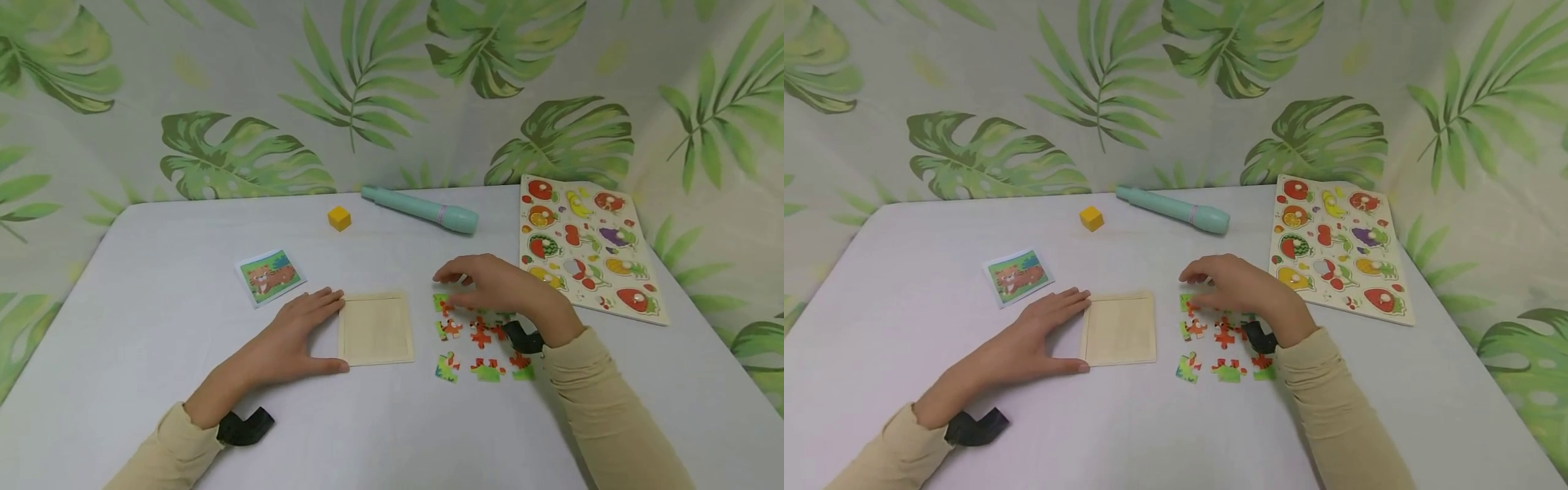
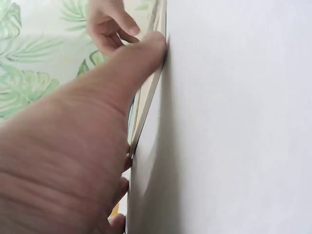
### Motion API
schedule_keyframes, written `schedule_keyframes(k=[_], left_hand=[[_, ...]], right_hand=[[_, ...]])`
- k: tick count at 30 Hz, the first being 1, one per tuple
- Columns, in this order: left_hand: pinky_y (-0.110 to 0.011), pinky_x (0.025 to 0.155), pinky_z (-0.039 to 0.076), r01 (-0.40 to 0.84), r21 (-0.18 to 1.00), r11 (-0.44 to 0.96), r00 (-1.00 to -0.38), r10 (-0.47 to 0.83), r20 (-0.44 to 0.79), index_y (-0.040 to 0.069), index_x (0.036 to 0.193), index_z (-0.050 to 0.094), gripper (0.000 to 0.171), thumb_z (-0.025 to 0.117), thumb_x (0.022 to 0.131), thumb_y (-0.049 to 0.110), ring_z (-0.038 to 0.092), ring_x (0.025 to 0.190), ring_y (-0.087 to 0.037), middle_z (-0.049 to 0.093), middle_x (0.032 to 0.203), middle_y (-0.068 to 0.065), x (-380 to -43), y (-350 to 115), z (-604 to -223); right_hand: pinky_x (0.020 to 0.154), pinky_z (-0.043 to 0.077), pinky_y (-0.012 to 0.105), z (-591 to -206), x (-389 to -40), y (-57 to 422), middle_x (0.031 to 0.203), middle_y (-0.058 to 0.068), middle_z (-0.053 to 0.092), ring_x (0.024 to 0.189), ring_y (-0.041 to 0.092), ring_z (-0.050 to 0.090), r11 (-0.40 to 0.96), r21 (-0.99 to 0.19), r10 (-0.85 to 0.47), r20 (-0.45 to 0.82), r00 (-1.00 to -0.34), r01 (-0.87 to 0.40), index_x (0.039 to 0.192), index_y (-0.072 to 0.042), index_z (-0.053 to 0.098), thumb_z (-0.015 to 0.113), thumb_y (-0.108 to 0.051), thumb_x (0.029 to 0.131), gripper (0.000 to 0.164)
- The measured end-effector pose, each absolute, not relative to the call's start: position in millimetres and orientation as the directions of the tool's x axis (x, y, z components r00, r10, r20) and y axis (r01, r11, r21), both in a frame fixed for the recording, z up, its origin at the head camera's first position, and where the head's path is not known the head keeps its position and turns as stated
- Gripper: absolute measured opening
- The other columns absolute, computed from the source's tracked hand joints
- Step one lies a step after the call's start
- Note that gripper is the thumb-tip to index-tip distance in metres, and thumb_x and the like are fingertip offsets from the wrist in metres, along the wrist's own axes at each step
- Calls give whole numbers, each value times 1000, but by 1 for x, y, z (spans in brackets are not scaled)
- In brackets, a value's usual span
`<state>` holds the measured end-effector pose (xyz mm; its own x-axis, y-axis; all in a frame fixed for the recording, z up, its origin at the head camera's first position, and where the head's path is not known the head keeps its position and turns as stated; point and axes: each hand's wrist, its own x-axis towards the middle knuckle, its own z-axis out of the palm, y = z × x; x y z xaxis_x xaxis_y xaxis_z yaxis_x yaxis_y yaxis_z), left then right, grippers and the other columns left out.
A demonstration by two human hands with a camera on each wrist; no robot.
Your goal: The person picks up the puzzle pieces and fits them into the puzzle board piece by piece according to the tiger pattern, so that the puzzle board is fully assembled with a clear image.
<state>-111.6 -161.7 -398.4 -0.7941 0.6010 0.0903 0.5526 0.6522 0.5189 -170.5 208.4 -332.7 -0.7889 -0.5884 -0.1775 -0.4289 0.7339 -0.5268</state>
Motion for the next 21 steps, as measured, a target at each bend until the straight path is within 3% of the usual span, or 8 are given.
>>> schedule_keyframes(k=[8,21], left_hand=[[-53,128,16,597,481,642,-770,627,119,2,156,43,100,77,84,62,27,156,-28,36,166,-8,-105,-150,-403],[-51,129,13,566,438,699,-800,594,86,6,159,38,101,71,86,68,24,158,-24,31,169,-5,-99,-143,-405]], right_hand=[[93,57,40,-340,-174,211,119,1,71,106,20,65,728,-525,-609,-203,-767,-440,126,-10,71,80,-16,91,37],[91,56,40,-345,-174,209,113,-1,71,100,18,63,720,-503,-630,-185,-755,-478,118,-13,75,81,-14,89,29]])
